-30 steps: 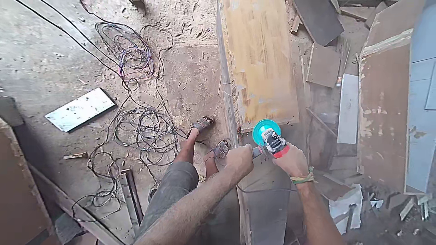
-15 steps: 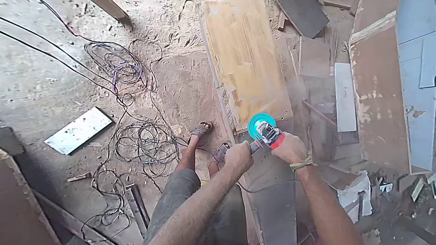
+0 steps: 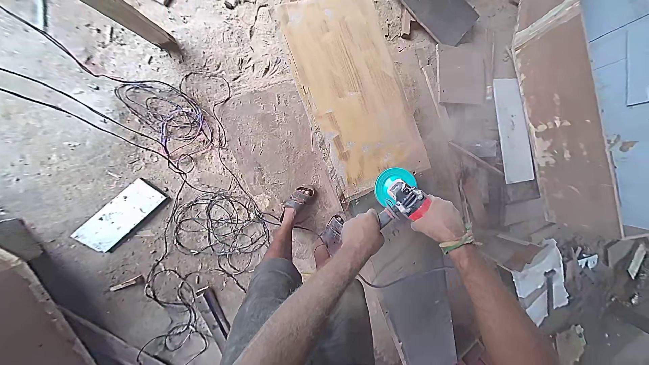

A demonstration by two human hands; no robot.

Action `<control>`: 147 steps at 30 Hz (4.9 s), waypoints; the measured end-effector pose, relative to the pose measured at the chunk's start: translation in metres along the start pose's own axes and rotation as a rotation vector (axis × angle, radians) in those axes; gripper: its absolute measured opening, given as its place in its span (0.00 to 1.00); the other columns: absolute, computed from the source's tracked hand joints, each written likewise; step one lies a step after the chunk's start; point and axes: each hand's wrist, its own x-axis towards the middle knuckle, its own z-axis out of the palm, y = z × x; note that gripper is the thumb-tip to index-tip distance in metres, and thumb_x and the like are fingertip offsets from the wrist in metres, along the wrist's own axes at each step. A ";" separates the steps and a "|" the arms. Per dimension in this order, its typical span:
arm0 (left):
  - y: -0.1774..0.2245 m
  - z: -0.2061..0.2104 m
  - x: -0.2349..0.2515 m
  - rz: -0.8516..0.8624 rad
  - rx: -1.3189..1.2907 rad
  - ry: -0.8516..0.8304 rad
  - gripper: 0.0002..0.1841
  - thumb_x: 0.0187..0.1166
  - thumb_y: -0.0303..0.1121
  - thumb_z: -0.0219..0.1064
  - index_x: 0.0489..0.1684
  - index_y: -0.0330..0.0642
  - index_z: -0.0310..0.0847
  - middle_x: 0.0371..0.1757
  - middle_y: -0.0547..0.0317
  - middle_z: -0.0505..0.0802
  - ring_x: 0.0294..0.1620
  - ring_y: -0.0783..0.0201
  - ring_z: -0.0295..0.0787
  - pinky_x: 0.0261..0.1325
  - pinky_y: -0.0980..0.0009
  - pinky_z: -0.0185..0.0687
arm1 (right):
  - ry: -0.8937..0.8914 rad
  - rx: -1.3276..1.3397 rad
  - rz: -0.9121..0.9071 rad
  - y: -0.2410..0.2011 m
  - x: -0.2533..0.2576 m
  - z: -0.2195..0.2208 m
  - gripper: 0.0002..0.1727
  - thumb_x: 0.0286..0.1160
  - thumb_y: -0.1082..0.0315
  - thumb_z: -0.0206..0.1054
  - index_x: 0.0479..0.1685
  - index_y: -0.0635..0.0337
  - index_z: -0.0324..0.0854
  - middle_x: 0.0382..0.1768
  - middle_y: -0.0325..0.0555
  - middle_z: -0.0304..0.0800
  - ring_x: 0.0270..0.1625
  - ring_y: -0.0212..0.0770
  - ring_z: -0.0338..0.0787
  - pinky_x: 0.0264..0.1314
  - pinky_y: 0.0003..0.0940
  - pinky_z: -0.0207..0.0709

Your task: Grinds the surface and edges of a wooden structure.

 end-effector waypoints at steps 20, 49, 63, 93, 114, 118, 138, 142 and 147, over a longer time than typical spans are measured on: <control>0.023 -0.014 0.008 -0.012 0.075 0.038 0.18 0.69 0.39 0.69 0.57 0.48 0.82 0.51 0.49 0.95 0.54 0.46 0.94 0.48 0.41 0.88 | -0.015 0.077 0.001 0.011 0.011 -0.015 0.39 0.48 0.52 0.86 0.65 0.59 0.82 0.59 0.58 0.91 0.64 0.58 0.92 0.63 0.61 0.84; 0.014 0.004 0.004 -0.098 0.092 0.044 0.17 0.71 0.41 0.69 0.57 0.51 0.83 0.49 0.52 0.95 0.52 0.48 0.95 0.49 0.43 0.89 | -0.112 0.094 -0.080 0.013 0.008 -0.008 0.37 0.51 0.53 0.82 0.64 0.60 0.81 0.57 0.56 0.92 0.63 0.56 0.92 0.61 0.58 0.86; 0.068 -0.018 0.028 0.013 0.167 0.017 0.17 0.67 0.39 0.69 0.54 0.50 0.83 0.50 0.52 0.95 0.54 0.49 0.95 0.48 0.43 0.88 | -0.048 0.167 0.059 0.049 0.030 -0.031 0.38 0.49 0.54 0.85 0.63 0.62 0.82 0.60 0.59 0.90 0.66 0.57 0.90 0.64 0.60 0.84; -0.007 0.024 -0.004 -0.182 0.140 0.074 0.17 0.74 0.45 0.68 0.57 0.53 0.84 0.48 0.52 0.96 0.51 0.48 0.96 0.49 0.42 0.89 | -0.172 0.152 -0.145 0.008 0.000 0.013 0.38 0.51 0.54 0.82 0.66 0.61 0.80 0.58 0.58 0.91 0.63 0.58 0.92 0.59 0.59 0.86; 0.058 -0.005 0.019 -0.052 0.171 -0.053 0.16 0.70 0.40 0.67 0.55 0.50 0.83 0.50 0.52 0.95 0.54 0.49 0.95 0.49 0.43 0.88 | -0.102 0.150 -0.010 0.050 0.026 -0.017 0.37 0.49 0.53 0.85 0.64 0.61 0.82 0.58 0.58 0.91 0.63 0.58 0.92 0.61 0.59 0.85; 0.065 -0.012 0.021 -0.024 0.198 -0.048 0.16 0.69 0.39 0.68 0.54 0.48 0.83 0.50 0.51 0.95 0.54 0.49 0.95 0.49 0.43 0.88 | -0.081 0.184 0.008 0.055 0.033 -0.017 0.38 0.47 0.53 0.86 0.64 0.61 0.82 0.58 0.59 0.91 0.64 0.59 0.91 0.62 0.61 0.84; 0.016 -0.012 0.007 -0.063 0.197 0.103 0.18 0.71 0.43 0.69 0.58 0.51 0.84 0.51 0.51 0.95 0.54 0.47 0.95 0.51 0.40 0.88 | -0.031 0.226 -0.068 0.014 0.010 -0.002 0.37 0.47 0.53 0.84 0.61 0.63 0.83 0.57 0.61 0.91 0.62 0.60 0.92 0.59 0.64 0.85; -0.046 0.019 -0.015 -0.166 0.089 0.152 0.18 0.73 0.46 0.70 0.58 0.51 0.86 0.47 0.50 0.96 0.50 0.46 0.96 0.49 0.40 0.89 | -0.124 0.176 -0.247 -0.025 -0.016 0.017 0.35 0.51 0.54 0.81 0.60 0.64 0.82 0.55 0.60 0.92 0.59 0.60 0.93 0.56 0.63 0.86; -0.054 0.039 -0.024 -0.223 0.061 0.102 0.18 0.71 0.46 0.72 0.56 0.51 0.87 0.47 0.50 0.97 0.50 0.47 0.96 0.50 0.41 0.89 | -0.185 0.134 -0.268 -0.025 -0.018 0.031 0.36 0.49 0.55 0.82 0.62 0.63 0.80 0.54 0.59 0.91 0.59 0.59 0.93 0.55 0.60 0.86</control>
